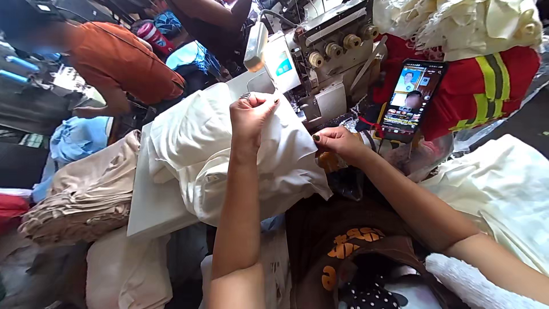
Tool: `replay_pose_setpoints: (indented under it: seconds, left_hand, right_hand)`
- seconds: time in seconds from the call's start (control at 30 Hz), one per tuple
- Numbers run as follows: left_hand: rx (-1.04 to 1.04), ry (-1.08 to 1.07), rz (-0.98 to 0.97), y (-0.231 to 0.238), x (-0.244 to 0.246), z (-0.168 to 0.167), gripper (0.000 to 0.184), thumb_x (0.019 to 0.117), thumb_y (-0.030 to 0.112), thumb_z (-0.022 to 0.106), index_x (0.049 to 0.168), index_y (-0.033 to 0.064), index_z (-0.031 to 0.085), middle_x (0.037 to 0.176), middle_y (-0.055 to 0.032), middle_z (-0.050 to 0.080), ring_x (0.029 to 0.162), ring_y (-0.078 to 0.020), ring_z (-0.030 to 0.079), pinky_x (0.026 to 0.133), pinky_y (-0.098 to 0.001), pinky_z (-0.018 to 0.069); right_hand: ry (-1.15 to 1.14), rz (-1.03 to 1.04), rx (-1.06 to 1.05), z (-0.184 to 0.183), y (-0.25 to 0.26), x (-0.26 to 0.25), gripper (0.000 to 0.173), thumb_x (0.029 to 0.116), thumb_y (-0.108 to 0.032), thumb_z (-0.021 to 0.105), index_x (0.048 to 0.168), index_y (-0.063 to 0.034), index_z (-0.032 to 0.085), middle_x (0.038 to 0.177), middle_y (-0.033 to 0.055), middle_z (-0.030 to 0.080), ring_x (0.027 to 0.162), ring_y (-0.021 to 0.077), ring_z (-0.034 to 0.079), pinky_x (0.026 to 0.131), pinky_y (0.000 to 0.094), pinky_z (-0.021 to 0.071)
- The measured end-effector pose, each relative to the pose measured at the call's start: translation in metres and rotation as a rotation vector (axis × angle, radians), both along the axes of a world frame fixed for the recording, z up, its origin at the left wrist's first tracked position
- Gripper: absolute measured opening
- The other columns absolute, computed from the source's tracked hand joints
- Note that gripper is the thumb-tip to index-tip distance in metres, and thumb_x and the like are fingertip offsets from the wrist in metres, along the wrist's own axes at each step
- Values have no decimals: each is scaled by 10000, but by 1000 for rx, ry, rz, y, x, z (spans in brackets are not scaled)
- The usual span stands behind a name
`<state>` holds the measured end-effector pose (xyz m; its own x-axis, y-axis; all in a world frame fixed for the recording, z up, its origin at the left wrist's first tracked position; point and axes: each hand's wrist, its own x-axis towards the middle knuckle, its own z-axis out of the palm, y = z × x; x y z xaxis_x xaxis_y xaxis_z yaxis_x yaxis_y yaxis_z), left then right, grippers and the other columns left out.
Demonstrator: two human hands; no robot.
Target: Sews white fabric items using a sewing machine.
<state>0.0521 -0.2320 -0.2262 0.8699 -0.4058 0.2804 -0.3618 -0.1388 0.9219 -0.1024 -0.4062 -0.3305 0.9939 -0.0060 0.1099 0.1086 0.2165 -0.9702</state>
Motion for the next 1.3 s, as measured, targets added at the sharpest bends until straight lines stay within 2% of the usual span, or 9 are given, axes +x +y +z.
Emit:
replay_pose_setpoints:
  seconds: [0.17, 0.33, 0.53, 0.6, 0.7, 0.83, 1.0, 1.2, 1.3]
  left_hand:
    - [20, 27, 24, -1, 2, -2, 109, 831, -3, 799, 847, 69, 719, 801, 39, 735, 677, -18, 651, 626, -198, 546]
    - [65, -29, -16, 0, 7, -4, 123, 826, -20, 792, 859, 57, 702, 808, 34, 731, 741, -30, 682, 727, -230, 588]
    - [309, -218, 5, 0, 13, -32, 169, 827, 62, 813, 952, 12, 711, 856, -48, 690, 724, -64, 625, 710, -258, 544]
    - [343, -341, 36, -3, 4, -37, 171, 851, 54, 783, 993, 6, 701, 926, -82, 677, 808, -114, 639, 766, -280, 549]
    - [519, -673, 151, -4, -22, -45, 125, 948, 116, 704, 979, 5, 754, 1064, -197, 680, 1051, -357, 636, 940, -487, 515]
    - [680, -774, 303, -16, -75, -67, 233, 1008, 45, 565, 1175, 0, 722, 1212, -203, 661, 1189, -395, 596, 1018, -531, 483]
    - [782, -792, 409, -37, -102, -89, 393, 973, 10, 565, 1355, 45, 649, 1357, -151, 642, 1272, -323, 590, 1094, -493, 430]
    - [706, -745, 398, -39, -86, -83, 294, 1051, 117, 511, 1272, 18, 677, 1234, -177, 699, 1225, -354, 634, 1143, -555, 392]
    - [698, -693, 320, -30, -68, -76, 354, 1083, 192, 445, 1276, -23, 651, 1357, -166, 659, 1326, -312, 587, 1194, -523, 331]
  right_hand:
    - [34, -37, -3, -6, -2, 0, 86, 954, -43, 677, 1015, 1, 718, 863, 70, 727, 709, 122, 702, 689, 305, 626]
    - [75, -76, 46, -9, -1, -3, 32, 939, -12, 687, 969, -3, 689, 814, 62, 711, 655, 119, 690, 648, 303, 626]
    - [228, -95, 99, -20, 7, -11, 201, 876, 124, 644, 936, -10, 507, 788, 95, 684, 631, 185, 695, 657, 352, 630]
    - [274, -90, 113, -18, 10, -14, 234, 894, 108, 641, 1038, -10, 498, 775, 88, 682, 631, 178, 701, 653, 337, 630]
    - [296, -28, 114, -16, 12, -20, 390, 932, 38, 631, 1302, -10, 520, 838, 91, 700, 680, 173, 712, 679, 330, 634]
    - [219, 62, 60, -21, 19, -36, 169, 938, -2, 634, 1101, 30, 662, 909, 35, 717, 735, 106, 702, 706, 293, 626]
    - [220, 53, 154, -22, 24, -45, 73, 937, -11, 624, 1007, -6, 644, 878, 39, 718, 738, 135, 718, 696, 318, 634]
    - [247, -26, 214, -7, 20, -36, 199, 981, -11, 594, 1174, 34, 610, 890, 74, 719, 699, 151, 711, 667, 308, 631]
    - [208, -78, 171, -1, 21, -29, 354, 976, 3, 585, 1326, -2, 539, 831, 73, 714, 672, 150, 710, 669, 308, 632]
